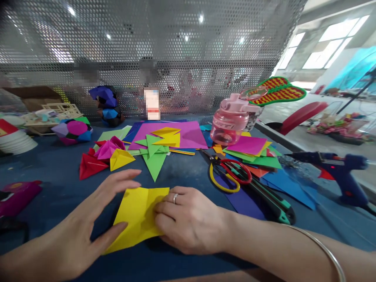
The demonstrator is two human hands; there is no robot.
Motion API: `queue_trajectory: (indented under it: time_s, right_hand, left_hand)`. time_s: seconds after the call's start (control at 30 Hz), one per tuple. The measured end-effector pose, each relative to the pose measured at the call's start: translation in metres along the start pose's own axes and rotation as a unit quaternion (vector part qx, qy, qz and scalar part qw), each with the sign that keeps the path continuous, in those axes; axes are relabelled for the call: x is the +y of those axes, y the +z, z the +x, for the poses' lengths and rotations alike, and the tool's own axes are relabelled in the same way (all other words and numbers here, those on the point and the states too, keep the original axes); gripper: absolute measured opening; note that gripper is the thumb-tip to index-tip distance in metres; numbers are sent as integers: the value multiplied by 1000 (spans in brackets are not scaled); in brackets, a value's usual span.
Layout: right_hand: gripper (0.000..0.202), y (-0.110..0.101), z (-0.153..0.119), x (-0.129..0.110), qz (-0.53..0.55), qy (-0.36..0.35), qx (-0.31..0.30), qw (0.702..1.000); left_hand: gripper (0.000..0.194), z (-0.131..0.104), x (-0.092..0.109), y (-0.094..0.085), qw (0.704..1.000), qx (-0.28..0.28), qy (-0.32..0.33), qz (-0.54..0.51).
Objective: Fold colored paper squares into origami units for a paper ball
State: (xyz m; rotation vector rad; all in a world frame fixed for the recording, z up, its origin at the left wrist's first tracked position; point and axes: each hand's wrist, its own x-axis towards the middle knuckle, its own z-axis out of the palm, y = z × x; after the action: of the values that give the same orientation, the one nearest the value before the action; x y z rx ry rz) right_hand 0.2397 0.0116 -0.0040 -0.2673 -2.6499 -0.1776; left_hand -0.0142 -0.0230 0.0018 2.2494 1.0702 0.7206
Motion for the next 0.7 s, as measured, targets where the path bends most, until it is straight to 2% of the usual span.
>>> queue_trajectory:
  time_s: [0.03,0.1,0.2,0.27,0.33,0.4,0.5,0.6,0.7]
  right_hand:
    - [23,0,0,1,8,7,-12,1000]
    - [24,-1,-1,2,18,13,-27,999]
    - [23,-2,-3,2,23,14,-26,999]
    - [21,-2,-4,1,26,17,-19,999]
    - [21,-2,-5,1,28,21,-13,999]
    - [22,-2,-6,1,27,23,-5,999]
    - [23,-3,-6,-1,37,24,3,999]
    - [24,-4,-6,-6,64,41,7,997]
    - [25,-6,-6,-11,114,94,10,989]
  left_hand:
    - [50,-2,0,-2,996,5,54,75]
    - [48,-4,-3,-5,971,-22,159,176]
    - [58,-5,-12,-4,932,-52,265,242]
    - [50,-6,-14,1,926,10,270,262]
    - [29,-6,-13,4,921,68,261,281]
    - [21,-4,-8,5,909,86,275,300]
    - [23,-4,-2,6,900,103,286,313]
    - [17,-8,-2,10,913,161,252,277]
    - [9,-14,-5,14,934,198,193,228]
